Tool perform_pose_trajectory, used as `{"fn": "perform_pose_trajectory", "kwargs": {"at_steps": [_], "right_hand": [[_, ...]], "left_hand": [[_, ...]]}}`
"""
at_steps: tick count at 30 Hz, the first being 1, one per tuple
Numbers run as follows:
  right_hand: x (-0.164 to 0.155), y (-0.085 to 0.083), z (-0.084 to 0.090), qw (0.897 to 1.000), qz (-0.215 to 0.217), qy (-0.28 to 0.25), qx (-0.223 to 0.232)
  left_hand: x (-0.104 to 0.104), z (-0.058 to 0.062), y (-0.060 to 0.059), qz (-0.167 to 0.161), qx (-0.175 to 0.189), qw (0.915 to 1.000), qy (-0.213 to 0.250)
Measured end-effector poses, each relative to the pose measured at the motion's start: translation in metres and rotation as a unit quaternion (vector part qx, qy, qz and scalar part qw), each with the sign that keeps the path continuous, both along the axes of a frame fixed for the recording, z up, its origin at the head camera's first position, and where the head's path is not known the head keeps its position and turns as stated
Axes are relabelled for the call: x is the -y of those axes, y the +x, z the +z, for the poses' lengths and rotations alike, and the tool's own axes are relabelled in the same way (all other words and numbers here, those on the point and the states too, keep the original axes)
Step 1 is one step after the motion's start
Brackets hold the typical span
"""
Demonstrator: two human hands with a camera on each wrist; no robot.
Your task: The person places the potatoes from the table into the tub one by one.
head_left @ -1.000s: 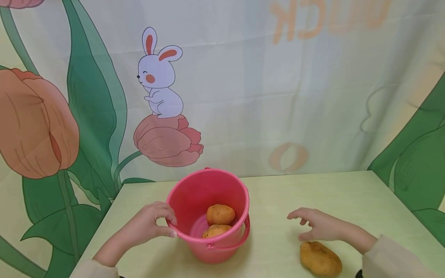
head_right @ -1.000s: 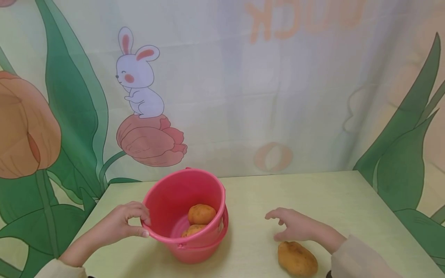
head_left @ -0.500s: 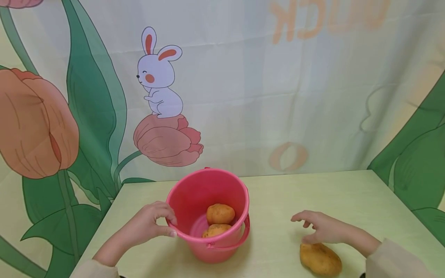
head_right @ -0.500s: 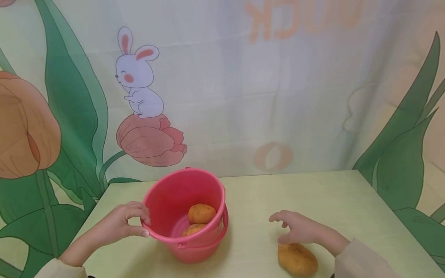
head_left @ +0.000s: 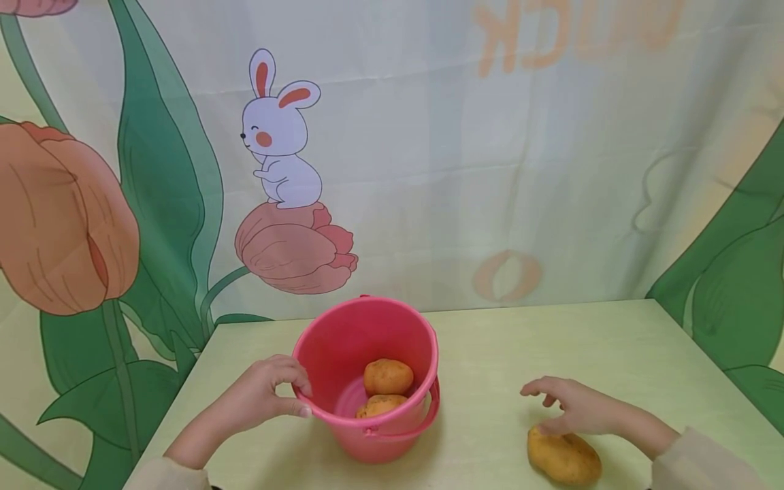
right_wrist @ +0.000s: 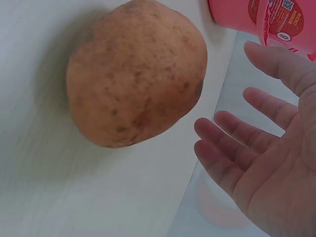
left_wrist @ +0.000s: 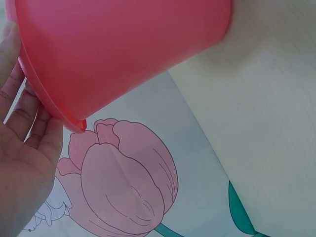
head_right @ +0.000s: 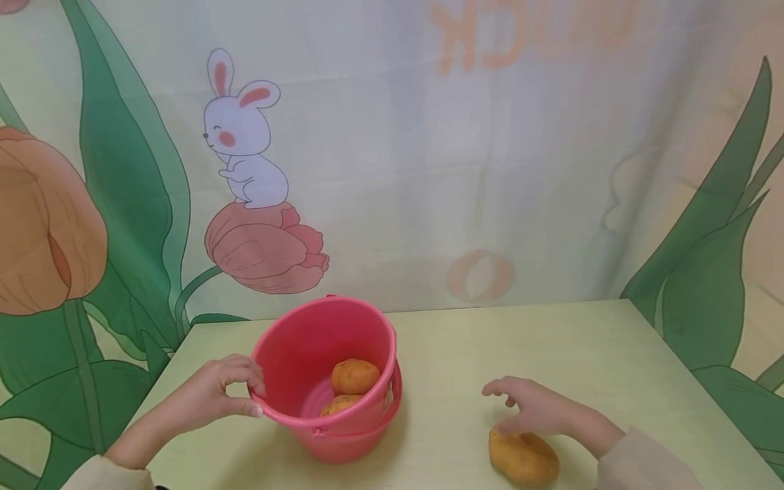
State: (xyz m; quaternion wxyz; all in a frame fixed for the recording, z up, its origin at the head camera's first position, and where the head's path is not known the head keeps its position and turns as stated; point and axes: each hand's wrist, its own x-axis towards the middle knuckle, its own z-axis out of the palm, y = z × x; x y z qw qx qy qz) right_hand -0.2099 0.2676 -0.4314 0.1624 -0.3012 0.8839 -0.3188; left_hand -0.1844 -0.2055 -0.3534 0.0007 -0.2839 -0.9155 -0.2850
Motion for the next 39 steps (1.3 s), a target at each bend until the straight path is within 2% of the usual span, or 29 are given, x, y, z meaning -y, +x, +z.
{"fn": "perform_pose_trajectory", "kwargs": {"at_steps": [7,21,30,39], "right_hand": [[-0.006,0.001,-0.007,1.0,-0.003,-0.004,0.012],[-0.018,0.007,-0.011,0.999,-0.005,-0.001,0.037],[-0.025,0.008,-0.017,0.997,-0.019,-0.004,0.072],[-0.029,0.012,-0.017,0.998,-0.017,-0.006,0.066]], "left_hand": [[0.001,-0.002,-0.002,0.001,-0.006,1.0,-0.005],[0.001,-0.002,-0.002,0.008,0.008,0.9999,0.001],[0.001,-0.003,-0.003,0.012,0.011,0.9998,-0.007],[0.001,-0.002,-0.003,0.007,0.001,0.9999,-0.008]]}}
